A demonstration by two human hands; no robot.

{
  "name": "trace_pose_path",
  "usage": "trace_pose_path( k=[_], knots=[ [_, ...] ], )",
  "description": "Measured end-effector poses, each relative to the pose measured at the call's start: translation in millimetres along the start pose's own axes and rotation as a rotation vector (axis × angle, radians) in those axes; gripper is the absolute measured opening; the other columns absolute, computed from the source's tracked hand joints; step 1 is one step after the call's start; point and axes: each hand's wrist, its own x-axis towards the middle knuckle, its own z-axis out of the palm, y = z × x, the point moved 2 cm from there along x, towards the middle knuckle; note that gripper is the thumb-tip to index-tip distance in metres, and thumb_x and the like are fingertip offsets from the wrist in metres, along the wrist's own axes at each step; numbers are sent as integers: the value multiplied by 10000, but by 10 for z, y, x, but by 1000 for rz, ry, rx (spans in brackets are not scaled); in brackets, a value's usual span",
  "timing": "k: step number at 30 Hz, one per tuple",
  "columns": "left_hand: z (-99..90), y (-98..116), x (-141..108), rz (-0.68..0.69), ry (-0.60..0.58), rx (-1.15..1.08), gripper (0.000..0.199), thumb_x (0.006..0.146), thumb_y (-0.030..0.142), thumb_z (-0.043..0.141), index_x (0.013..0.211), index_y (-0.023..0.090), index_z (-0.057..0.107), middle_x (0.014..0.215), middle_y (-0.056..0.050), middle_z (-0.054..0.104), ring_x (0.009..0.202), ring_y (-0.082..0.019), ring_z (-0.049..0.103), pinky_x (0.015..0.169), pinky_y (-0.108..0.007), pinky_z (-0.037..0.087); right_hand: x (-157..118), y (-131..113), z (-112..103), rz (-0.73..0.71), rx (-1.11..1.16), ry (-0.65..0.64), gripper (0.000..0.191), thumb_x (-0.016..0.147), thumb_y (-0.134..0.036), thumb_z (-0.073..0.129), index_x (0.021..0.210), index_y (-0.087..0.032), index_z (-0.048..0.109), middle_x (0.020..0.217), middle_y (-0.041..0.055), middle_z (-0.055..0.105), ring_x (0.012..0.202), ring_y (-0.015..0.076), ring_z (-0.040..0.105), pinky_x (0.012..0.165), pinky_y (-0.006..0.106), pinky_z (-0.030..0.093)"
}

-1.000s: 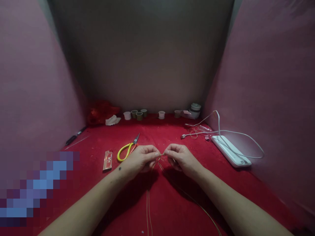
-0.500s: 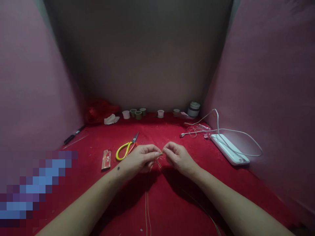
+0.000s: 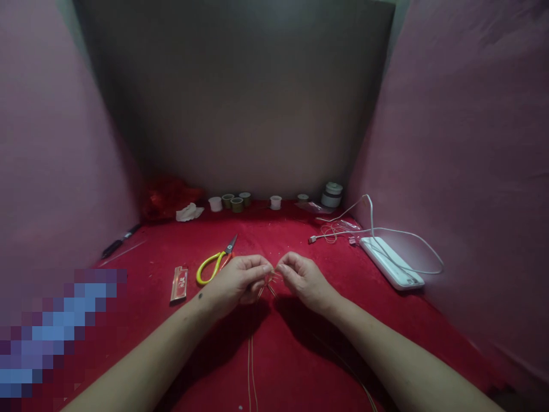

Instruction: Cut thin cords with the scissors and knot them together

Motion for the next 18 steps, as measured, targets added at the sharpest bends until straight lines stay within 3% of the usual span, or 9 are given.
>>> trace_pose_path(
  k=[18],
  knots=[
    [-22, -19, 15, 14, 4, -40, 201, 741, 321, 607, 770, 145, 515, 443, 82, 365, 331, -13, 223, 352, -171, 127, 27, 37, -1, -78, -21, -2, 110, 792, -257, 487, 750, -155, 493, 633, -22, 458, 562, 83, 397, 542, 206, 330]
  ],
)
